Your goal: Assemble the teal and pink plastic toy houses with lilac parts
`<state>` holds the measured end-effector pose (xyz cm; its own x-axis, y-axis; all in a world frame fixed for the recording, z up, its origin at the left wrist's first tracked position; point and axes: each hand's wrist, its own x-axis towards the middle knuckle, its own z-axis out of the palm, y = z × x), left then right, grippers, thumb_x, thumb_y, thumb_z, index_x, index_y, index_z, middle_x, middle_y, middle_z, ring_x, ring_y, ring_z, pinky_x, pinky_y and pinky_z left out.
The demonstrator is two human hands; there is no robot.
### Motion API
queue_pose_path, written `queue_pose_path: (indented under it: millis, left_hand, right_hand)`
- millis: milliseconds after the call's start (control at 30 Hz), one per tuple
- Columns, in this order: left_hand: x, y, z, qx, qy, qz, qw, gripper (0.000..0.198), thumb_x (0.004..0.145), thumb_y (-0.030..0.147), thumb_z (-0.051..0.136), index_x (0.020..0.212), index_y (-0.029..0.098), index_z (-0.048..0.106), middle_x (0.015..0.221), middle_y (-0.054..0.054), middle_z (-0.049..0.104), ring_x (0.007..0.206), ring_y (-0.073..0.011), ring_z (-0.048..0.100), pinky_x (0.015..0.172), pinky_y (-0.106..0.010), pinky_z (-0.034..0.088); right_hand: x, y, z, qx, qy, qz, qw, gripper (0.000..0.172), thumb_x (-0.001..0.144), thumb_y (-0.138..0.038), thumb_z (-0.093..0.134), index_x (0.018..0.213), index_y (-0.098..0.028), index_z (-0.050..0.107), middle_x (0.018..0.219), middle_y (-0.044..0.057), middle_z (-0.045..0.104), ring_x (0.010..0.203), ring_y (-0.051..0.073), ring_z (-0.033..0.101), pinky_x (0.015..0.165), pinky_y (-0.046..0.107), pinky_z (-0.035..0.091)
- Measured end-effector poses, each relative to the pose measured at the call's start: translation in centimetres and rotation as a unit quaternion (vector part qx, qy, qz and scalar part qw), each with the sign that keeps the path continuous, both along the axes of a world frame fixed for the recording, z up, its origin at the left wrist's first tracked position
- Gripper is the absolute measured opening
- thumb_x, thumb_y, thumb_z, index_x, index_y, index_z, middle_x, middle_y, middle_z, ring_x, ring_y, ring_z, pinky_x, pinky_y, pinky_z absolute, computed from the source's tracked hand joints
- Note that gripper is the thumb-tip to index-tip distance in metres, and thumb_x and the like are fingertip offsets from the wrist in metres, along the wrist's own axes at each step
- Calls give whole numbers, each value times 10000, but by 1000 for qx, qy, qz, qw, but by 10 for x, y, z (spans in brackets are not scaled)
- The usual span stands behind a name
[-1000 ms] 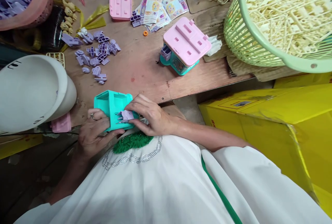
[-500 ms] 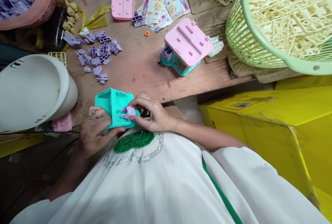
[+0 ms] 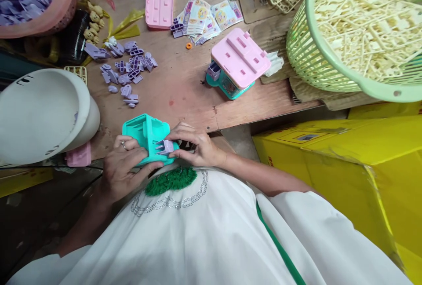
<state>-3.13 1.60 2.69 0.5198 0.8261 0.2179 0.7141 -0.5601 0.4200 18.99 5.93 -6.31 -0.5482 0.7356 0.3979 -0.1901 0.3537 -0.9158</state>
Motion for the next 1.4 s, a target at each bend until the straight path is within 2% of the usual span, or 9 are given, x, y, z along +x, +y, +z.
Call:
queue_pose_path:
  millis: [167,267,567,767,967,1033,1167,1400]
  left_hand:
    - [14,3,5,12,26,-1,1000,281,969,289,698,720,205,599,588,34,577,631,-178,522,768,-373,425]
    - [18,6,5,34,37,-8,999,290,963,262,702,697,203,604,573,33,560,620,-180,522,746,-371,412]
    - [23,8,8,71,86,-33,993,353,997,260,648,659,208,559,540,39,538,559,-160,506,655,-338,408]
    - [22,10,13,47,96,-34,994,348,1002,250,617,662,203,561,552,20,539,541,-161,502,647,-349,419]
    - [23,8,11,52,80,-29,995,368,988,229,646,640,206,528,528,33,513,537,-154,486,629,-352,404]
    - [24,7,11,51,82,-30,995,368,990,228,648,644,206,526,527,37,507,542,-152,486,623,-352,394]
    - [24,6,12,50,83,-27,995,370,1003,239,635,651,207,525,533,41,501,545,-154,490,628,-350,387]
    - [25,8,13,53,78,-28,995,358,1001,224,637,663,200,521,527,49,500,537,-140,478,627,-339,376]
  right_hand:
    - [1,-11,-12,-129,47,-12,990,317,916,-338,796,1169,-152,752,1080,131,751,1021,220,712,908,389,583]
    - [1,-17,-15,-173,45,-20,984,331,898,-374,812,1151,-164,772,1079,131,762,1015,220,716,895,379,589]
    - [1,-22,-18,-217,49,-21,975,340,871,-395,836,1132,-180,796,1084,135,772,1040,235,717,902,408,602]
    - [-1,-25,-18,-168,78,-38,982,306,891,-286,823,1180,-194,783,1075,115,779,1033,214,719,946,413,585]
    - [3,-25,-19,-269,88,23,959,335,883,-321,828,1173,-172,754,1180,132,730,1123,209,705,961,366,601]
    - [4,-25,-17,-278,86,35,956,338,880,-302,831,1177,-172,737,1196,127,714,1134,202,699,983,358,596]
    - [1,-27,-15,-277,104,22,955,289,883,-241,824,1146,-181,724,1140,94,700,1110,176,686,1000,336,588]
    - [-7,-33,-20,-350,185,30,918,276,870,-178,825,1132,-207,743,1131,65,686,1094,153,688,1013,320,591]
